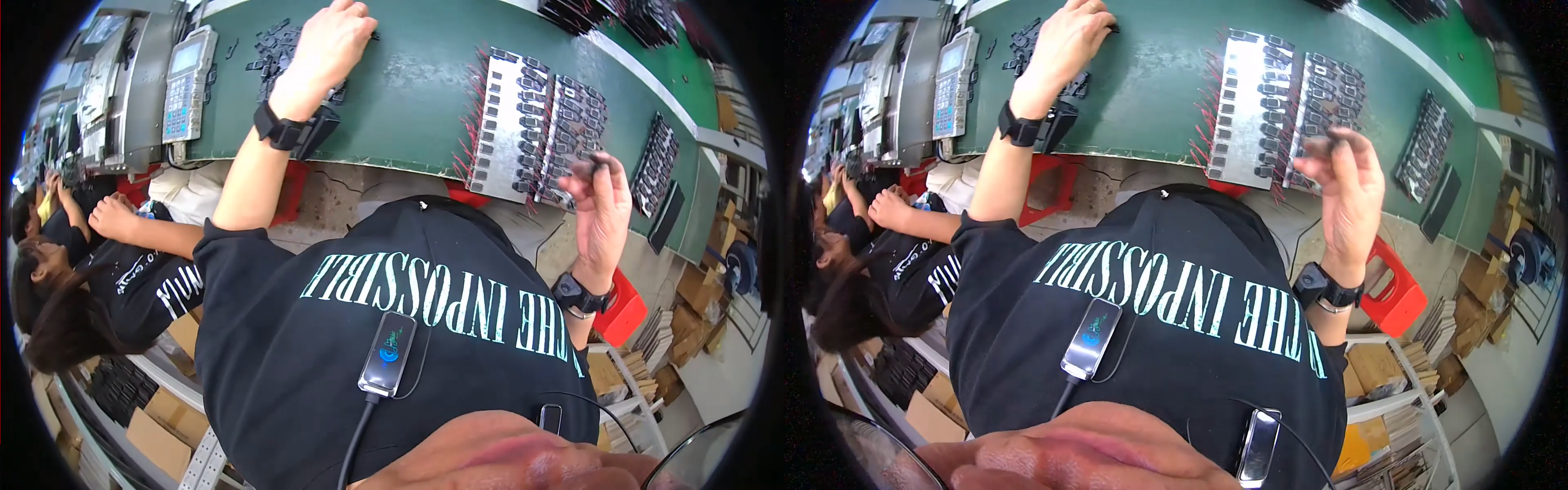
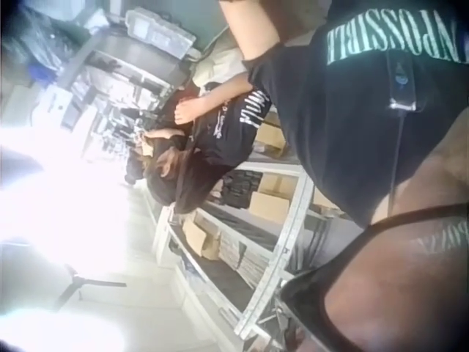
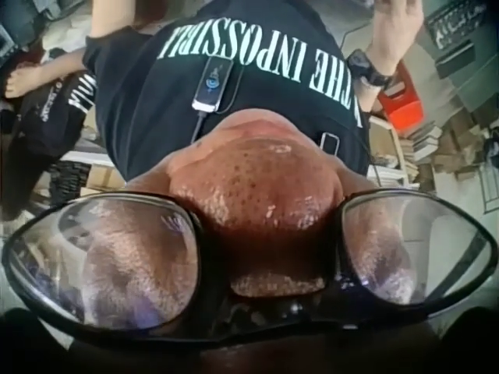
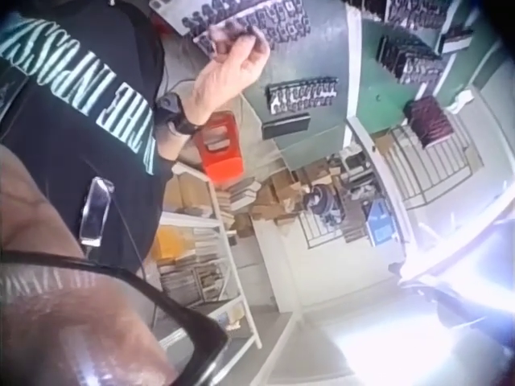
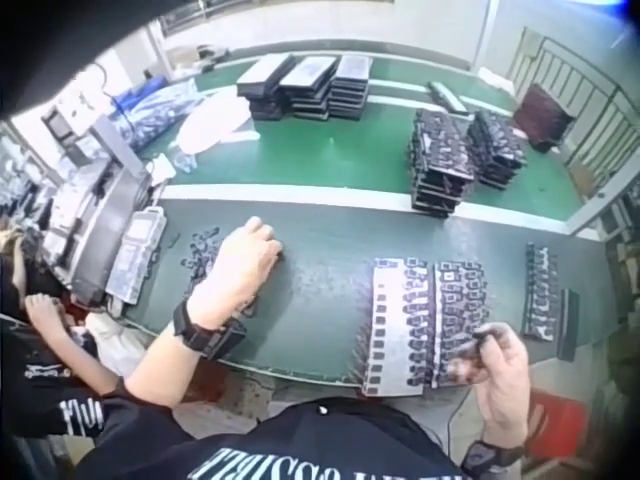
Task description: The person picks up a speaker and a plastic housing, fits the speaker into the housing, and presses the assembled unit onto a metal plate. This process is repeated for several units as the person handles additional components one at a time.
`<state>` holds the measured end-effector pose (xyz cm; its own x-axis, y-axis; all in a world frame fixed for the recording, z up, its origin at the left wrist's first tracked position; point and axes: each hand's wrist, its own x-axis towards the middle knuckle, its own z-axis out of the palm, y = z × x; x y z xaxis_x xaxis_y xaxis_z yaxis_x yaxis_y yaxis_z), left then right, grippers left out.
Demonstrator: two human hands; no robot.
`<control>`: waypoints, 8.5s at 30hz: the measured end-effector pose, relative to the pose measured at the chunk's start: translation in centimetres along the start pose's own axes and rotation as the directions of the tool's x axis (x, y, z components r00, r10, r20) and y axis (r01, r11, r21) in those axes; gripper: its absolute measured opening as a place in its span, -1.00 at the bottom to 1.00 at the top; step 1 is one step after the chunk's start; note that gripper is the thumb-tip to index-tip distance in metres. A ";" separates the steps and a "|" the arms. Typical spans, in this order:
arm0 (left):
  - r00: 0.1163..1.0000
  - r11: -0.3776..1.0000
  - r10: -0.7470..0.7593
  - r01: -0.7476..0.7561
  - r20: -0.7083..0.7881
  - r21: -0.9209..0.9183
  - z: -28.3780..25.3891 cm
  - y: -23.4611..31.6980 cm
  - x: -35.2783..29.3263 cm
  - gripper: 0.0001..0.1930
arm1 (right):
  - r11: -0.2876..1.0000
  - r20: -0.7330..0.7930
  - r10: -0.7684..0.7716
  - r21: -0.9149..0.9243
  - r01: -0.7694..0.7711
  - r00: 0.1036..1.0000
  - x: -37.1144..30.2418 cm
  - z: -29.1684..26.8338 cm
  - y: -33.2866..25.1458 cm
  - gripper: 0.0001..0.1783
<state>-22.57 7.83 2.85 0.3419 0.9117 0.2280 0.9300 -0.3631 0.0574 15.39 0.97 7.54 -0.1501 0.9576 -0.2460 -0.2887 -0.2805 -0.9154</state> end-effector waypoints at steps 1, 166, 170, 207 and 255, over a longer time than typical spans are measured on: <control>1.000 1.000 0.006 -0.006 -0.002 -0.008 -0.4 -0.2 0.0 -0.89 | 1.000 -0.015 0.012 -0.020 -0.012 1.000 0.1 1.0 -0.2 -0.75; 0.912 -0.522 -0.358 -0.019 0.199 -0.853 -0.6 14.3 -4.1 -0.98 | 0.704 0.413 0.384 0.448 -0.552 0.826 2.1 7.0 5.9 -0.72; 0.907 -0.528 -0.364 -0.014 0.212 -0.849 -0.3 13.8 -3.9 -0.99 | 0.880 0.361 0.337 0.208 -0.427 0.870 2.0 6.5 5.9 -0.73; 0.888 0.187 -0.435 0.247 0.145 -0.951 0.4 15.9 -4.2 -0.85 | 0.941 0.249 0.111 0.285 -0.183 0.962 2.5 4.9 6.3 -0.73; 0.900 0.303 -0.436 0.160 0.013 -0.939 -1.1 15.7 -4.9 -0.82 | 0.924 0.391 0.148 0.274 -0.268 0.909 1.7 4.0 5.0 -0.74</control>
<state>-9.79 -2.60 3.74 -0.0961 0.9812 0.1675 0.2099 -0.1445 0.9670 9.91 0.97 3.84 -0.5486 0.8026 -0.2344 -0.4852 -0.5339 -0.6925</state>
